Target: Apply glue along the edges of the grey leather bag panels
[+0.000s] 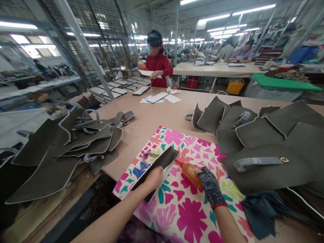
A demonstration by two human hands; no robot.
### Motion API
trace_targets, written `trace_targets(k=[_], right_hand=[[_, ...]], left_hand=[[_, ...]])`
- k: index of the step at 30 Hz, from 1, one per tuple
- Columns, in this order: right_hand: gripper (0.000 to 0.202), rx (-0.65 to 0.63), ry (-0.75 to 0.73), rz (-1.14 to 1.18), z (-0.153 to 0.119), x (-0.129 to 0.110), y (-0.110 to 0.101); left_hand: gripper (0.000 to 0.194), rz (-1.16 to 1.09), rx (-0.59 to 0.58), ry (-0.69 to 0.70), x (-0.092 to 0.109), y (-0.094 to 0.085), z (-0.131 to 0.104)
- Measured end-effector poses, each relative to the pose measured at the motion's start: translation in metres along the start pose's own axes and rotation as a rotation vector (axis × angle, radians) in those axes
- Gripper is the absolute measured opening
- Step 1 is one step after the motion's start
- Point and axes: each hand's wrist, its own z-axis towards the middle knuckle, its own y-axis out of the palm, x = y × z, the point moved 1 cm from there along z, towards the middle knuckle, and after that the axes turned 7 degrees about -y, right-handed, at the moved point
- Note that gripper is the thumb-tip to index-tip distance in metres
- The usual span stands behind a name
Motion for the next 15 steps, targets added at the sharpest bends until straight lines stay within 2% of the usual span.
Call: trace_targets(k=[5, 12, 15], right_hand=[[0.05, 0.016, 0.032, 0.019, 0.001, 0.004, -0.001], [0.052, 0.006, 0.017, -0.014, -0.008, -0.015, -0.001], [0.053, -0.001, 0.038, 0.018, -0.011, -0.013, -0.001]], left_hand=[[0.034, -0.004, -0.002, -0.003, 0.001, -0.001, -0.001], [0.035, 0.0, -0.013, 0.001, 0.001, -0.001, -0.001], [0.035, 0.005, 0.001, 0.004, 0.001, 0.001, -0.001]])
